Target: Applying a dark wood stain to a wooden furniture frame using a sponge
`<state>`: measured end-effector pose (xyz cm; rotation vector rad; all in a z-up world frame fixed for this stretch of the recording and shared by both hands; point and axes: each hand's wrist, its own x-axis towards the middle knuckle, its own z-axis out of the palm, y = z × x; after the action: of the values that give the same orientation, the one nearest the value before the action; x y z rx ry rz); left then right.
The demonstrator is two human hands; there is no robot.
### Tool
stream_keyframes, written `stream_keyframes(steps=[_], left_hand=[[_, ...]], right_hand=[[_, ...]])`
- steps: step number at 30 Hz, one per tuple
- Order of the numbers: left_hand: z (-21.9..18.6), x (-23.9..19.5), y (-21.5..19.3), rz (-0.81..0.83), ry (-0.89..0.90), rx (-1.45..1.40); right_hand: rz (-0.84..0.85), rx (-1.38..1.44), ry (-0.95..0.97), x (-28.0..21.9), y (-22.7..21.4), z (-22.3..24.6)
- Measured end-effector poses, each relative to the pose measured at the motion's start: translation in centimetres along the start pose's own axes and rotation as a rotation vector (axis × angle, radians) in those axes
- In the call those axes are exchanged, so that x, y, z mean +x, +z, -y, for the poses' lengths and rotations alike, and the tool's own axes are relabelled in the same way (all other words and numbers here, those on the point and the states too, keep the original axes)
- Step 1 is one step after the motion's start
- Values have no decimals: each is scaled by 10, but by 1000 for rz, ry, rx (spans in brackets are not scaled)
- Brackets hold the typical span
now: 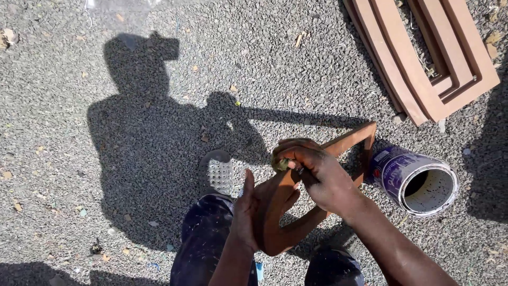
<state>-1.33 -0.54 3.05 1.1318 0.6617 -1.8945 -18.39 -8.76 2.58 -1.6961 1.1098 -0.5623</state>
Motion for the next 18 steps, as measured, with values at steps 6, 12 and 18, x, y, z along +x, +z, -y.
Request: stream_keyframes(steps=[6,12,18], left_hand=[[-1,-2,-6,113,-234,-172],[-10,1,-19,224,-86,34],[-16,11,-37,104,138,-33]], right_hand=[[163,-32,-287,-47,12,59],[-105,-246,-270,-91,46,10],[-198,-396,-173,-101,58,-111]])
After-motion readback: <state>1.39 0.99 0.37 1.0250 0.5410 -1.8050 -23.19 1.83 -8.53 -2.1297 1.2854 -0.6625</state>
